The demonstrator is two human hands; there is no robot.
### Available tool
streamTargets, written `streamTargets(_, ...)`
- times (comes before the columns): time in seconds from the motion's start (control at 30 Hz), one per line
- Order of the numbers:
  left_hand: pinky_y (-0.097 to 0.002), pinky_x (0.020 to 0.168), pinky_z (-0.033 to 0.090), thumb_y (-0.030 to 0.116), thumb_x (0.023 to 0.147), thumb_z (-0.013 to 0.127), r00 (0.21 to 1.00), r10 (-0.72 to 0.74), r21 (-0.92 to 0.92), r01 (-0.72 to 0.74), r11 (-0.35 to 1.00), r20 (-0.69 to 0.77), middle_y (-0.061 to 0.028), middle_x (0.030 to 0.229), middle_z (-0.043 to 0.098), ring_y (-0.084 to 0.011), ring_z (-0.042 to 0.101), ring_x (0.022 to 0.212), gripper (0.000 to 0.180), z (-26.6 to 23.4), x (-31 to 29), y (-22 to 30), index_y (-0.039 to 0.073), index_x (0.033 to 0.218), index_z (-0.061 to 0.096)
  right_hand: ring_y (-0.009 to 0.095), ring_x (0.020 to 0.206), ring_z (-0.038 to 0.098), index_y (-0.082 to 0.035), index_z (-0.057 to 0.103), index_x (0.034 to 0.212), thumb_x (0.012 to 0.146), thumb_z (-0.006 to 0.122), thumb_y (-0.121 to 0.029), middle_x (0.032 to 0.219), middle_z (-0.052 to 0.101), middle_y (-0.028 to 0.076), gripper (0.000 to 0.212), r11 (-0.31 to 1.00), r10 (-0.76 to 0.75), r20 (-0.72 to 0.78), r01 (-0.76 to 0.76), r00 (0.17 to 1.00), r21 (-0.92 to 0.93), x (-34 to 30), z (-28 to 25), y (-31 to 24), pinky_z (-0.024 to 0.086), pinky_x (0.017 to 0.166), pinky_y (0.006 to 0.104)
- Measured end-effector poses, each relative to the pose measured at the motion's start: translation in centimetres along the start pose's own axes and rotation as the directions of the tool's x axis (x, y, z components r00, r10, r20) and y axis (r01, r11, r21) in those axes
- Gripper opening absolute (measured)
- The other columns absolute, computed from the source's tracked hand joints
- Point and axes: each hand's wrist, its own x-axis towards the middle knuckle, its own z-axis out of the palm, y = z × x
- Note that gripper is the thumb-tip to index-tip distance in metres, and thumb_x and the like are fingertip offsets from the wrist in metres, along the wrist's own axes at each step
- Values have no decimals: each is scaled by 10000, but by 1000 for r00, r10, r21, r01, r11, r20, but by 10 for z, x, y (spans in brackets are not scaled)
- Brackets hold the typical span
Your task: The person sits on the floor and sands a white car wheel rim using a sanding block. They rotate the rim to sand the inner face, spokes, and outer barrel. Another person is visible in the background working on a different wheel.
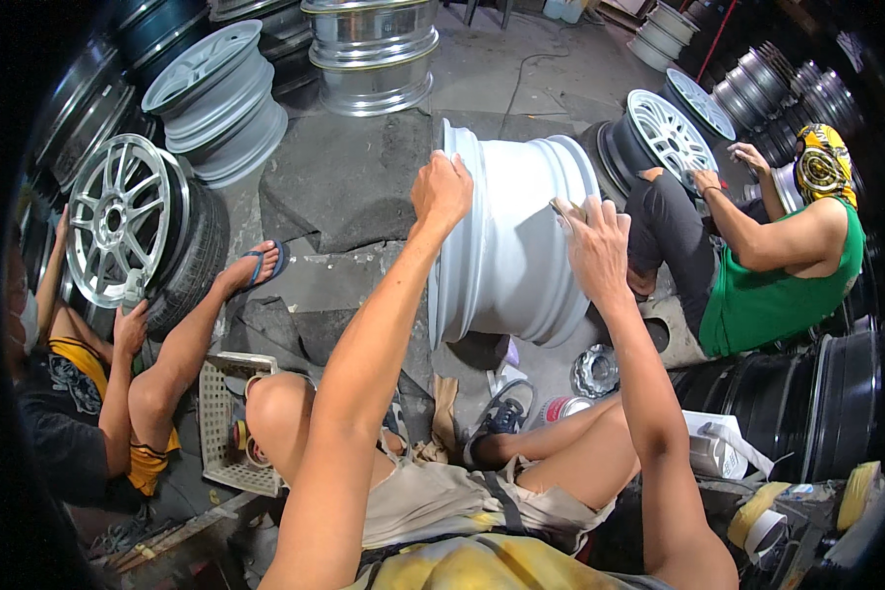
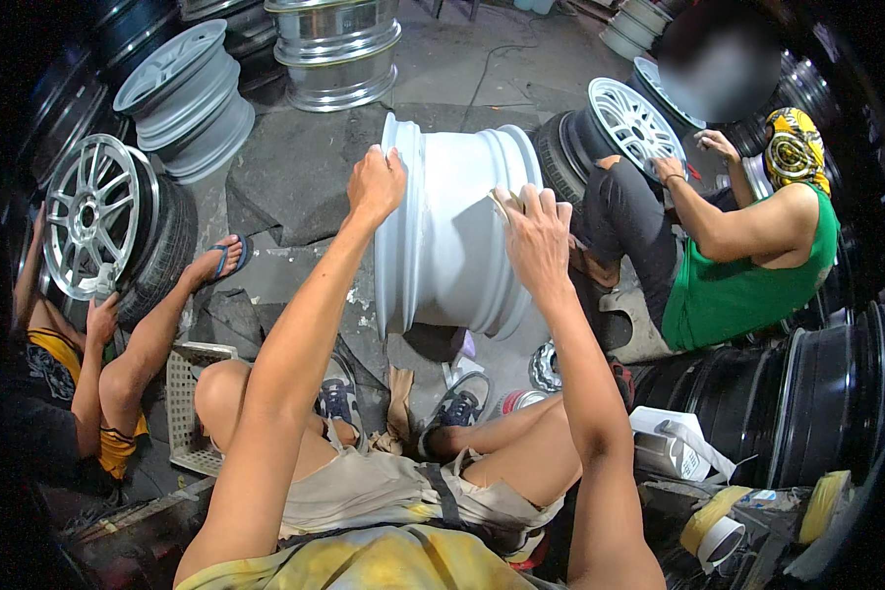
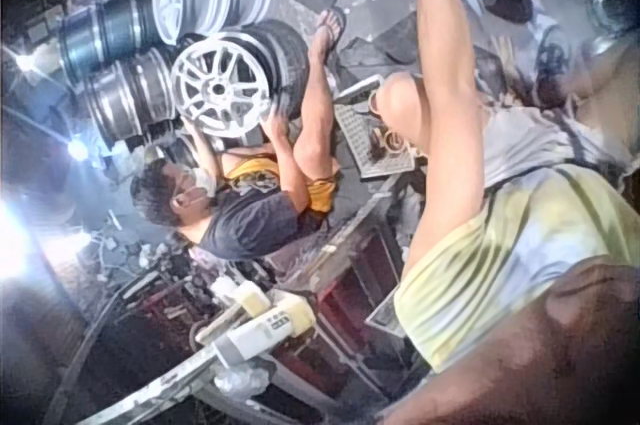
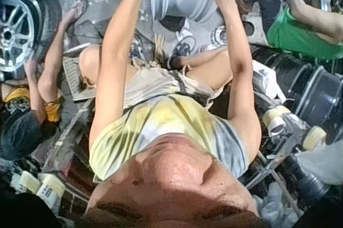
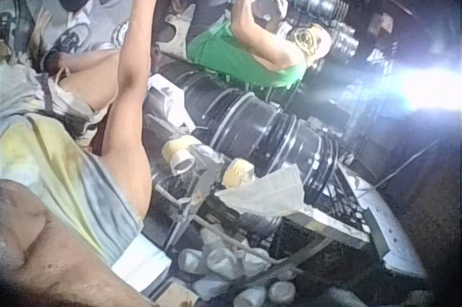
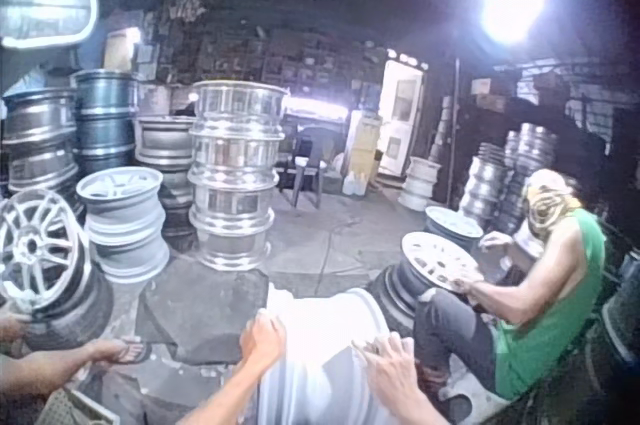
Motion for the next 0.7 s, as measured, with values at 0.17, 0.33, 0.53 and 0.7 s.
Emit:
streamTargets(0.17, -556, 840, 529, 283, 1009, 488, 1000, 9, -22, -9, 1000, -2, -290, 986, 703, -466, 685, 961, 347, -3, -2, -2, -32, 1027, 632, 220, 947, 492, -173, 662, 1235, 857, 648, -162, 991, 504, 42, 379, 999, -27, 41, 28, 999, -25, -21, -8, -8, 363, 795, 397)
streamTargets(0.33, -551, 860, 528, 292, 1013, 485, 1000, 6, -48, -5, 999, 20, -289, 1010, 701, -464, 682, 982, 362, -3, -4, 2, -34, 1030, 640, 233, 967, 511, -171, 692, 1157, 863, 647, -195, 1002, 522, 51, 298, 994, -73, 40, 76, 996, -72, -4, -16, -5, 373, 801, 414)
streamTargets(0.53, -544, 896, 529, 304, 1008, 492, 999, -41, -123, 39, 992, -14, -298, 1073, 693, -458, 672, 1042, 388, -9, -5, -6, -42, 1073, 654, 284, 959, 598, -51, 752, 984, 905, 633, -287, 960, 615, 103, 276, 987, -106, 301, 64, 948, 146, -62, -62, -48, 423, 798, 435)
streamTargets(0.7, -524, 930, 527, 334, 995, 525, 999, -50, -79, 49, 996, -5, -275, 1109, 698, -444, 665, 1080, 409, 1, 1, 0, -30, 1069, 696, 420, 983, 688, 54, 738, 943, 845, 649, -386, 1012, 708, 267, 459, 961, -220, 874, -56, 434, 270, -105, -4, -63, 544, 865, 474)
